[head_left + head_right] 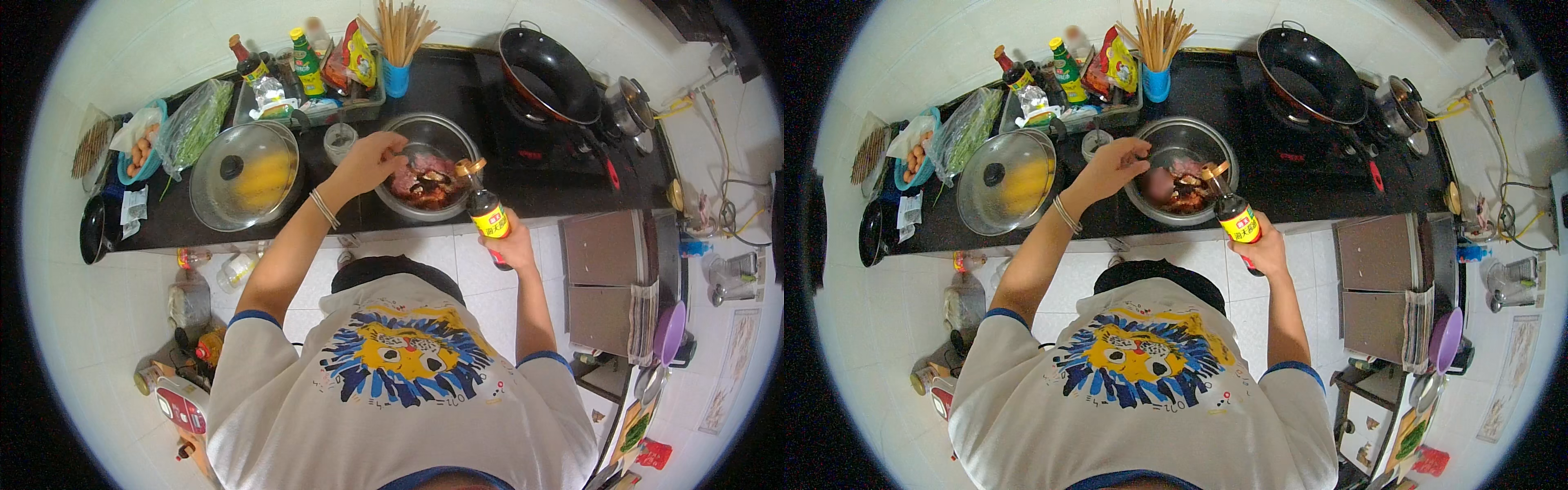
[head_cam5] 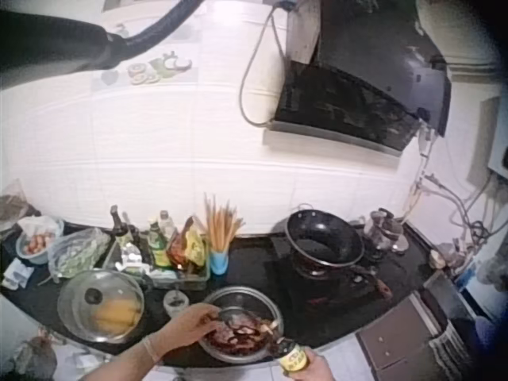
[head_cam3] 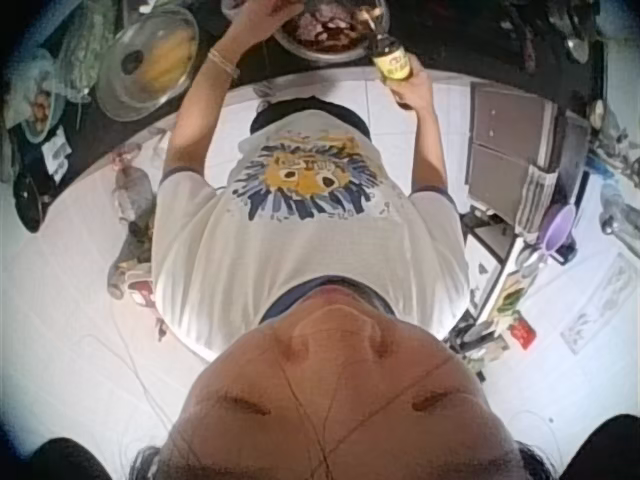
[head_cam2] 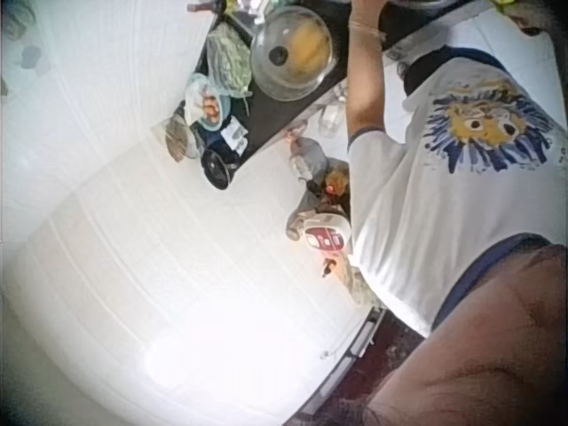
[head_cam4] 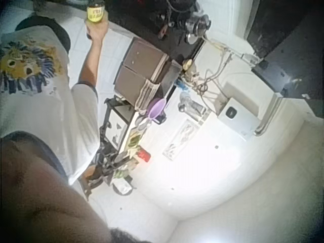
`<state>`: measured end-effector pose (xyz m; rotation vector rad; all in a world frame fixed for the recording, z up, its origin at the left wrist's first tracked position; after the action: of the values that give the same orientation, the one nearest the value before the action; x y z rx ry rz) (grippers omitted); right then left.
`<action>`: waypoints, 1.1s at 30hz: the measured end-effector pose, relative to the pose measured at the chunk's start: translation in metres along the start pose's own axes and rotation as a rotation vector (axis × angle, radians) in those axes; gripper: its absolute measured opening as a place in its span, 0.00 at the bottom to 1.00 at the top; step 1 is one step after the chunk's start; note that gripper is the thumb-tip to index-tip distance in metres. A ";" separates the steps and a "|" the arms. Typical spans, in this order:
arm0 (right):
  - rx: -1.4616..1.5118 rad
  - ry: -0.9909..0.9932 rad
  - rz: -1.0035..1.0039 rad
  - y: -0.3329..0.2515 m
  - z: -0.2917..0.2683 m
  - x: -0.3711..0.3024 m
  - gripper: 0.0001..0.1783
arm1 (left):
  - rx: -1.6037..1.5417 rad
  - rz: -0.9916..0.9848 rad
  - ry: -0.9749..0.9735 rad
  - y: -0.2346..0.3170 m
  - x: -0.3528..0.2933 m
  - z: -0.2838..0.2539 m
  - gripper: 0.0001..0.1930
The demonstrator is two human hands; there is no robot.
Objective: The person seasons raw meat in a metal bowl with liquid from a bottle and a packet. They then pour a liquid from a carton into a wok on the stove and stir the contents. Finally, they transfer the contents of the wok into the bowl with the meat and mix it with a spoon.
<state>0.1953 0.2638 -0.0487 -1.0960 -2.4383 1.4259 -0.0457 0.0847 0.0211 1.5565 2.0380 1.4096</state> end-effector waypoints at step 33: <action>0.569 -0.389 -0.588 -0.471 0.259 0.178 0.28 | 0.430 0.003 0.465 -0.065 0.059 -0.340 0.14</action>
<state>-0.2950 0.0518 0.1382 0.0209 -2.0508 2.0181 -0.3340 -0.0513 0.1685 1.4715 2.7648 1.5184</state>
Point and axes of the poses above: each hand's wrist, its own x-axis towards the middle knuckle, its own z-axis out of the palm, y = z × x, the point moved 10 cm from there along x, towards the middle knuckle, and after that the axes turned 10 degrees about z, right-handed, at the moved point
